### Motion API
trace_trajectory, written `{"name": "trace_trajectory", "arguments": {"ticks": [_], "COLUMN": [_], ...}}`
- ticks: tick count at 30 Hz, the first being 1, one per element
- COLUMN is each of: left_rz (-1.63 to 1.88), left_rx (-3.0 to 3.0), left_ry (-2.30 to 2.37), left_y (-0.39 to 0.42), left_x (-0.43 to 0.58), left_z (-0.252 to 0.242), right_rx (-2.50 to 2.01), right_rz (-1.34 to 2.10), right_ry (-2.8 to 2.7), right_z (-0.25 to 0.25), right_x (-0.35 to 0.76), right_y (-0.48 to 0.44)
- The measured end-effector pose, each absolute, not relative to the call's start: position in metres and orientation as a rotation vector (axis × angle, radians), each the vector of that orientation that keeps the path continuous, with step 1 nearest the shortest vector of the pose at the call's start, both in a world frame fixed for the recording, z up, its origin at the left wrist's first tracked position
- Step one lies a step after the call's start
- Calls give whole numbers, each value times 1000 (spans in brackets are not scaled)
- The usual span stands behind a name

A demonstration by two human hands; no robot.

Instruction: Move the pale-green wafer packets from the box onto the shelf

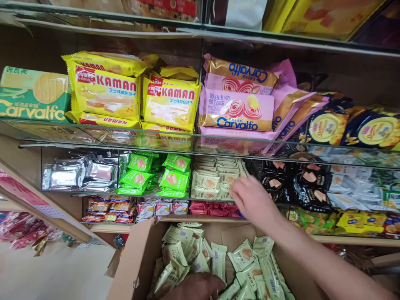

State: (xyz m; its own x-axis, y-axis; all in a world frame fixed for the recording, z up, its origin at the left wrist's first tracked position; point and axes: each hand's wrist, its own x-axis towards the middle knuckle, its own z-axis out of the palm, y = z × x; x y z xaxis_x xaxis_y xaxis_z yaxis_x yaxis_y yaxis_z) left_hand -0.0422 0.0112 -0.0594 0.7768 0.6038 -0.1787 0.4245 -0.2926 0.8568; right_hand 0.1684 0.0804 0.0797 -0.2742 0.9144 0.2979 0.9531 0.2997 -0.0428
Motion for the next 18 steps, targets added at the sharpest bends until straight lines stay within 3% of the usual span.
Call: {"name": "trace_trajectory", "arguments": {"ticks": [6, 10, 18], "left_rz": [151, 137, 29], "left_rx": [1887, 1870, 1804], "left_ry": [808, 861, 900], "left_y": [-1, -5, 5], "left_x": [-19, -13, -26], "left_z": [-94, -103, -88], "right_rx": [-1582, -1634, -1792], "right_rz": [876, 991, 1043], "right_ry": [-2682, -2744, -2586], "right_z": [-42, -95, -91], "right_x": [145, 142, 146], "right_y": [-12, -23, -17]}}
